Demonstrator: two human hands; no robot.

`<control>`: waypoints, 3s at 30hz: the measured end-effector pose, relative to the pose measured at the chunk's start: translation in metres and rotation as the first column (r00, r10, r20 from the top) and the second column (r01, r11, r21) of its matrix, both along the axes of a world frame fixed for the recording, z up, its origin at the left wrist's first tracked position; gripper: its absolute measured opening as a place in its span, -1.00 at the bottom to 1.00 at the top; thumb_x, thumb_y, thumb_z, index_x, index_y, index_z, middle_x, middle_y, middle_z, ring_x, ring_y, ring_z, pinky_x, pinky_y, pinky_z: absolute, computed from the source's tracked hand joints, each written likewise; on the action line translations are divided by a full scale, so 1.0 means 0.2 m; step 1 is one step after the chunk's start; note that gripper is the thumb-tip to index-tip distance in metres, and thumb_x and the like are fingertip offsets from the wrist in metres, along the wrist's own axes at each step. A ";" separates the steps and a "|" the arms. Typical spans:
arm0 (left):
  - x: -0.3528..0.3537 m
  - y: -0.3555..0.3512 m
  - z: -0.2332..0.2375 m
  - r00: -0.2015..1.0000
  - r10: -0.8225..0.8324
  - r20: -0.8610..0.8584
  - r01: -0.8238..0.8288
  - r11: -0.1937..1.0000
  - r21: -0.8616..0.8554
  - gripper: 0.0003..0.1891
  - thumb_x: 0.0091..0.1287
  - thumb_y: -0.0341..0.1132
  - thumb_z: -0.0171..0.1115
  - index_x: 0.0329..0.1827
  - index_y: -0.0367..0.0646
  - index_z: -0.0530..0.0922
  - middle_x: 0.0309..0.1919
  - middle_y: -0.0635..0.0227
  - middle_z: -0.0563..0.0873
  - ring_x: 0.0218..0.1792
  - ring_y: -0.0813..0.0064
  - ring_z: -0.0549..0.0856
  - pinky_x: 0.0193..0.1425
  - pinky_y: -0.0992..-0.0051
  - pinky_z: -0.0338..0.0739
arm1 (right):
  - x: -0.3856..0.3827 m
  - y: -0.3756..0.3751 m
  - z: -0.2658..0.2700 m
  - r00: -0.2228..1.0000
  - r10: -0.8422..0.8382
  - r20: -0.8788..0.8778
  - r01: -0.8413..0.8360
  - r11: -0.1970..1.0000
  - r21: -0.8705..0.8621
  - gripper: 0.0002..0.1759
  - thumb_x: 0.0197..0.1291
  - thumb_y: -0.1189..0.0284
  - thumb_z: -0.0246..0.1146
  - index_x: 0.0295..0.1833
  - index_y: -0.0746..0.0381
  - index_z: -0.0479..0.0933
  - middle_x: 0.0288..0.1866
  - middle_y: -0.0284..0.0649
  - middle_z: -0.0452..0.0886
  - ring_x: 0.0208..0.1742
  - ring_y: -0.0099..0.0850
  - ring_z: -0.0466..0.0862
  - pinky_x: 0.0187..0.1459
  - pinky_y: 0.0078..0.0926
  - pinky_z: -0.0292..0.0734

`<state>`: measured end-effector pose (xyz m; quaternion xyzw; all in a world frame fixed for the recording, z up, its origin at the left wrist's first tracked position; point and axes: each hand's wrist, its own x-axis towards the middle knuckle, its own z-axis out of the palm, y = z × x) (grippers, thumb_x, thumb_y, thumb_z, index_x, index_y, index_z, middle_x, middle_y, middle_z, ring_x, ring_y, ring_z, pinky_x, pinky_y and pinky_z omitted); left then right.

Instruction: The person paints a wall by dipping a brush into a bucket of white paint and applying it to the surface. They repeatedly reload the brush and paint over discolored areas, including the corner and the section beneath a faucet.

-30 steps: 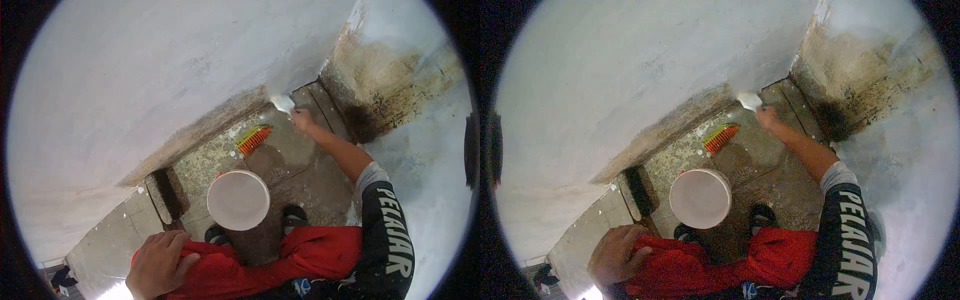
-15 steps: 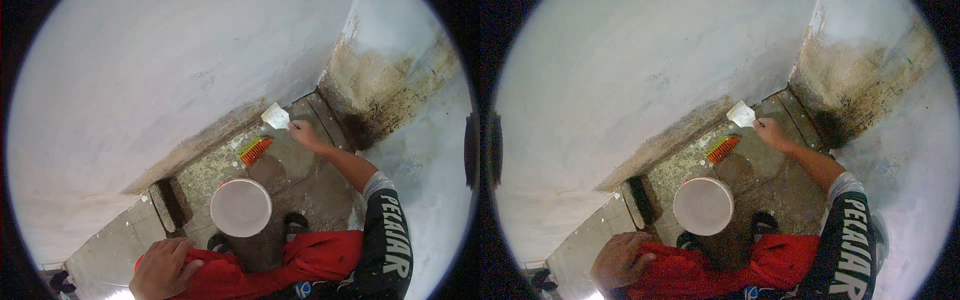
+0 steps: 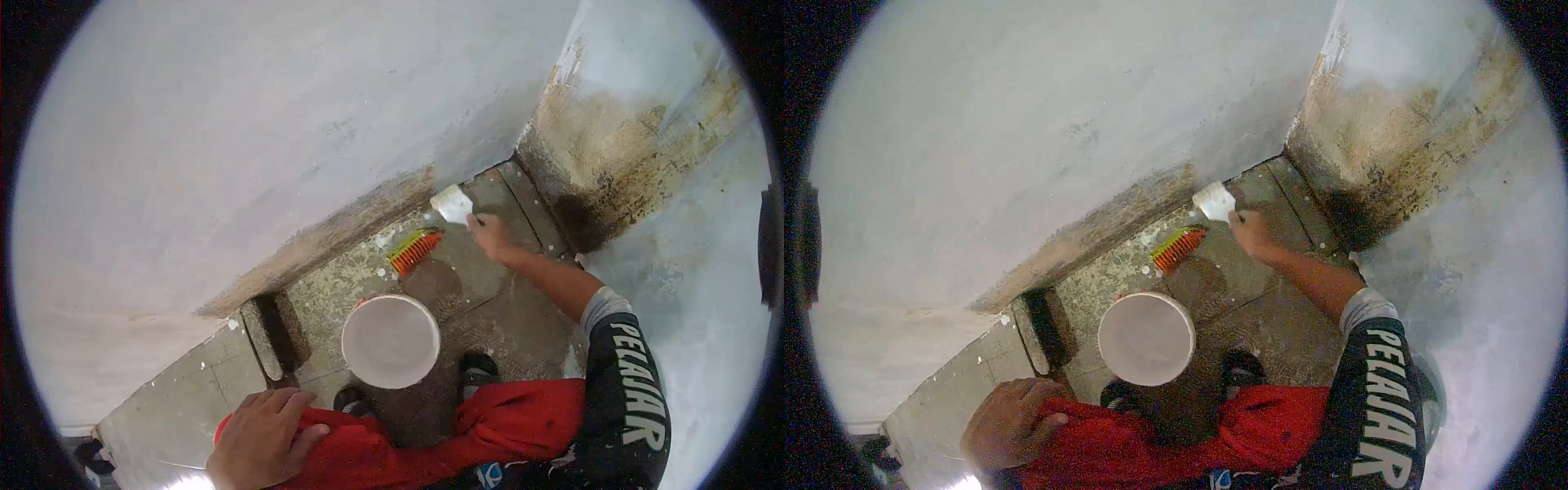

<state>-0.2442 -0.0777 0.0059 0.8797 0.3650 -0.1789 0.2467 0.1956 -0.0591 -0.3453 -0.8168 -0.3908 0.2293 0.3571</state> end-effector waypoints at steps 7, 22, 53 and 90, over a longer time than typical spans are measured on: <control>-0.02 0.00 0.00 1.000 -0.008 0.014 0.008 1.000 -0.017 -0.61 0.34 -0.06 0.23 0.07 -0.12 0.54 -0.01 0.09 0.68 0.07 -0.02 0.62 0.23 0.11 0.45 | 0.06 0.10 -0.05 0.943 -0.169 -0.286 0.122 0.977 -0.174 -0.52 0.42 0.12 0.10 -0.37 0.32 0.57 -0.56 -0.25 0.54 -0.55 -0.41 0.52 -0.44 -0.36 0.40; -0.07 0.01 -0.03 0.997 -0.029 0.078 0.025 0.998 0.054 -0.62 0.36 -0.12 0.22 0.03 -0.27 0.50 -0.05 0.08 0.63 0.02 0.08 0.62 0.17 0.20 0.47 | -0.28 -0.12 0.90 0.878 0.381 -0.291 -0.414 0.908 -0.060 -0.65 0.43 0.20 0.14 -0.27 0.28 0.54 -0.52 -0.35 0.52 -0.53 -0.54 0.49 -0.42 -0.42 0.42; -0.23 0.01 -0.03 0.995 -0.064 0.075 0.060 0.997 0.058 -0.56 0.33 -0.06 0.22 0.08 -0.25 0.52 -0.01 0.11 0.61 0.08 0.18 0.59 0.21 0.24 0.46 | -1.16 -0.12 0.30 0.307 0.949 -0.079 -0.899 0.261 -0.352 -0.74 0.01 0.38 0.21 -0.28 0.39 0.54 -0.29 0.19 0.65 -0.19 0.15 0.68 -0.12 0.04 0.57; -0.19 0.02 -0.03 0.998 -0.060 0.005 0.060 0.998 0.032 -0.43 0.25 0.07 0.24 0.17 -0.15 0.53 0.14 0.10 0.61 0.17 0.02 0.58 0.30 0.13 0.47 | -1.11 -0.06 0.51 0.195 0.978 -0.072 -0.938 0.165 -0.305 -0.64 0.01 0.48 0.24 -0.08 0.49 0.49 -0.15 0.26 0.63 -0.03 0.09 0.67 0.00 -0.05 0.55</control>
